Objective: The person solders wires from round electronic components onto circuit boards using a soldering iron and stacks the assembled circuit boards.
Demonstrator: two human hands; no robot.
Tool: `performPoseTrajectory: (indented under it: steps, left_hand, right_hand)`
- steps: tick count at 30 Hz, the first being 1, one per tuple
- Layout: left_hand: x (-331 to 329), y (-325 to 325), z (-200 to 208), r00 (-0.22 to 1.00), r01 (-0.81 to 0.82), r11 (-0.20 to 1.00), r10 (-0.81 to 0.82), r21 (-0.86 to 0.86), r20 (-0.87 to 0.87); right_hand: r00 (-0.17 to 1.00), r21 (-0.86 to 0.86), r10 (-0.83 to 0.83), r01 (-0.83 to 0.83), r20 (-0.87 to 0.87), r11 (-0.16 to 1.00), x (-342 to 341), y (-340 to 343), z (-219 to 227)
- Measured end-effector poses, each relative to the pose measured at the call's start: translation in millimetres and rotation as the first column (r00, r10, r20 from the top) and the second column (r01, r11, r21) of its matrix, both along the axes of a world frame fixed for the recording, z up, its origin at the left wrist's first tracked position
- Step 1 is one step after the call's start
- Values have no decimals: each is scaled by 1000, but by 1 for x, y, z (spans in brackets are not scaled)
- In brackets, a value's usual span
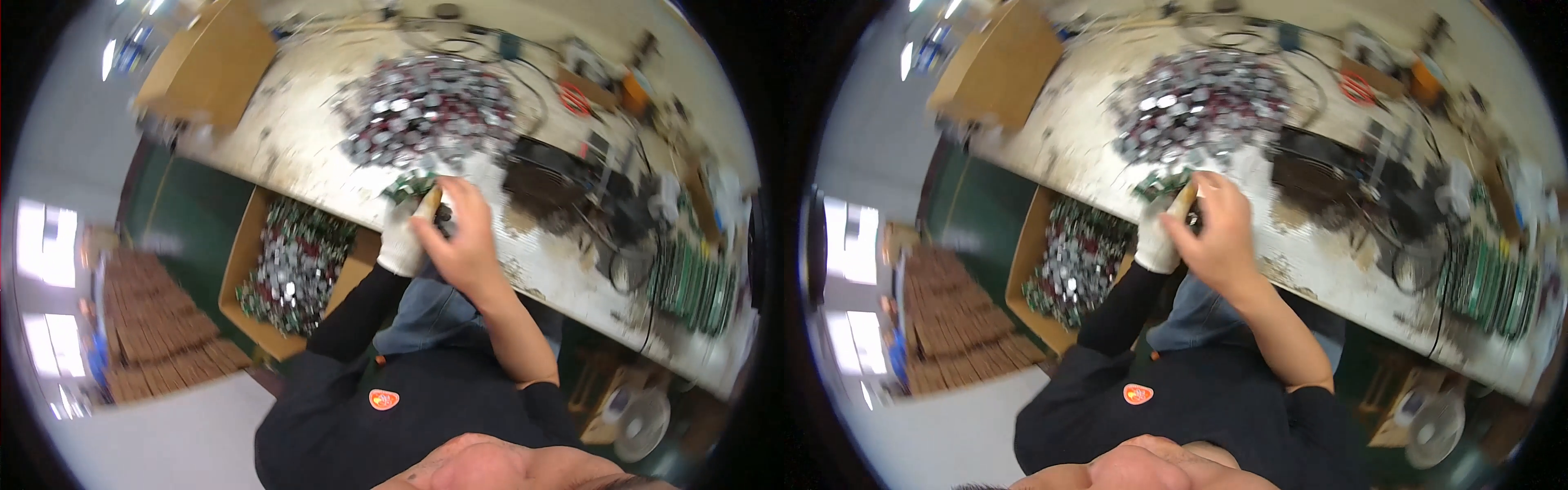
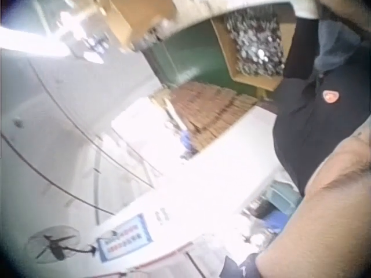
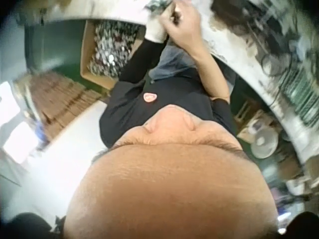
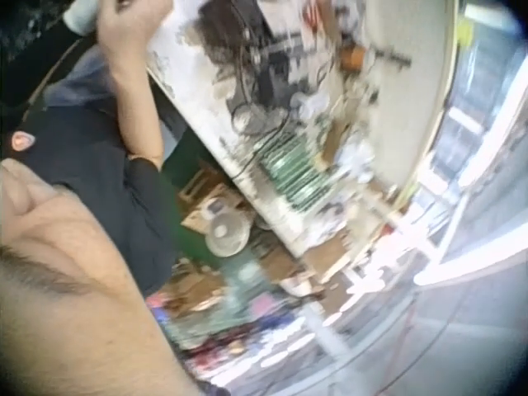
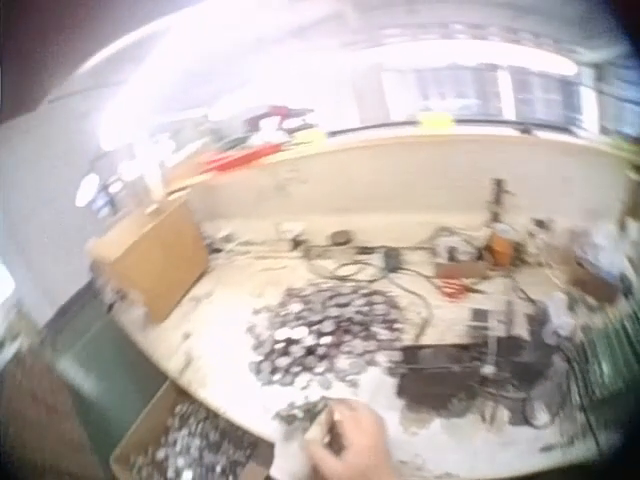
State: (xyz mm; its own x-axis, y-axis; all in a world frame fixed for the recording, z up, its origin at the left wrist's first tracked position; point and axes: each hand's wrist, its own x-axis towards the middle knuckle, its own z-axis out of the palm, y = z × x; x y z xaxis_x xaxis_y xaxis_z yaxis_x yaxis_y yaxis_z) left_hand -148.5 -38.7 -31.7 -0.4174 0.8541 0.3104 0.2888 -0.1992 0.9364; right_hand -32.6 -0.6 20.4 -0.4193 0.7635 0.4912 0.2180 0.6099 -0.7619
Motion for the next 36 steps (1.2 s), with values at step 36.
performPoseTrajectory:
  steps: [36]
  left_hand:
    - [-93,-45,15,707,-666,725,538,-175,-460]
  right_hand:
    - [963,-834,144,-270,-228,482,173,-86,-60]
